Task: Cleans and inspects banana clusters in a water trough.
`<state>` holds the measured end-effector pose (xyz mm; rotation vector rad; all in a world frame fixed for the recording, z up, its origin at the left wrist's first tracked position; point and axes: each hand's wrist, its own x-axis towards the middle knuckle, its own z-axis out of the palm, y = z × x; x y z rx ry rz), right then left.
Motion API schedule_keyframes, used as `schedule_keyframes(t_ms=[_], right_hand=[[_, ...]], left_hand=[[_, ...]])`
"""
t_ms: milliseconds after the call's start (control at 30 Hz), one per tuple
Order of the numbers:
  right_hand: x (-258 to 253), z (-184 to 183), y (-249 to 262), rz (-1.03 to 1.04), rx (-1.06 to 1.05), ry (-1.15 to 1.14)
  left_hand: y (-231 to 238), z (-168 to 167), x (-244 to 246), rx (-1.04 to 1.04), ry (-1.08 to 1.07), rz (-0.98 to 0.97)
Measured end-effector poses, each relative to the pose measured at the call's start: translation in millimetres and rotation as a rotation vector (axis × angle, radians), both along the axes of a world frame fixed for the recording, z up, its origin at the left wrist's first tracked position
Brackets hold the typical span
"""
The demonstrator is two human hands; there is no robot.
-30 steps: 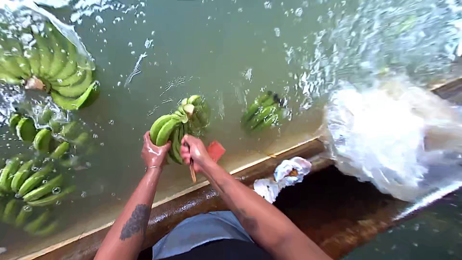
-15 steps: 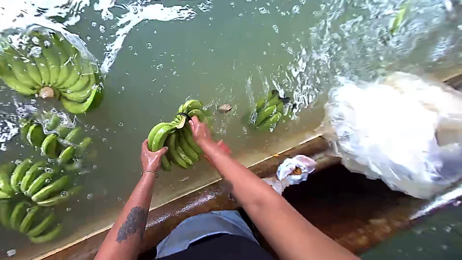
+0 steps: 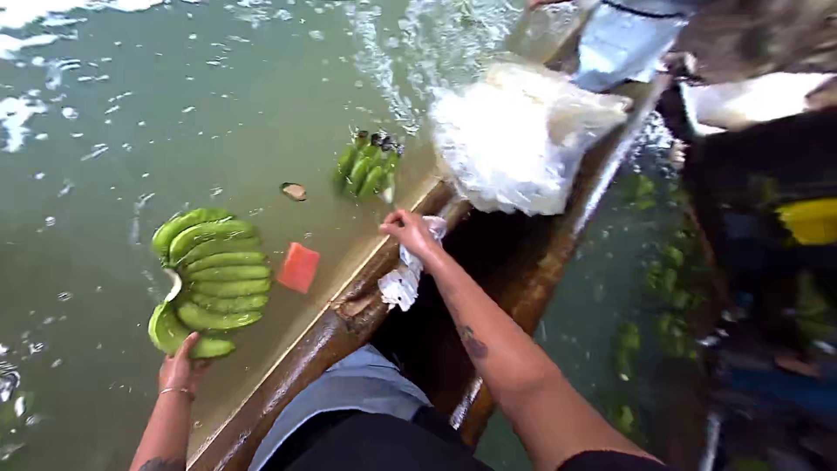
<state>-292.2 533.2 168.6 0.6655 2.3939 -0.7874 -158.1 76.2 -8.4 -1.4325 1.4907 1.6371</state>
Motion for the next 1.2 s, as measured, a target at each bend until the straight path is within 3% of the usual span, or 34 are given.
schedule_keyframes(t_ms=[67, 133, 267, 433, 533, 633, 733, 833, 900, 1000, 1200], right_hand=[[33, 14, 63, -0.038, 0.3, -0.043], [66, 13, 100, -0.075, 0.408, -0.14], [98, -19, 105, -0.129, 0.351, -0.133], [96, -73, 98, -0.336, 0.29, 0.081], [90, -92, 105, -0.39, 0.267, 0.098], [81, -92, 106, -0.566, 0.176, 0.142], [76, -72, 95, -0.84, 0.029, 0.383], [62, -56, 77, -0.925, -0.217, 0.54], [49, -47, 51, -0.845, -0.401, 0.432], [26, -54, -6, -0.498, -0.529, 0.112], [-25, -109, -169, 0.272, -0.289, -0.242]], left_hand=[[3, 1, 7, 0.034, -0.04, -0.002], [9, 2, 13, 0.069, -0.064, 0.025], [25, 12, 20, 0.094, -0.096, 0.075], [32, 17, 28, 0.104, -0.133, 0.087], [34, 19, 31, 0.107, -0.151, 0.109], [30, 20, 34, 0.114, -0.177, 0.161], [24, 18, 36, 0.129, -0.187, 0.211], [19, 16, 38, 0.153, -0.179, 0.255], [18, 14, 40, 0.168, -0.179, 0.283], [15, 8, 40, 0.197, -0.176, 0.306], [16, 3, 39, 0.221, -0.177, 0.307]])
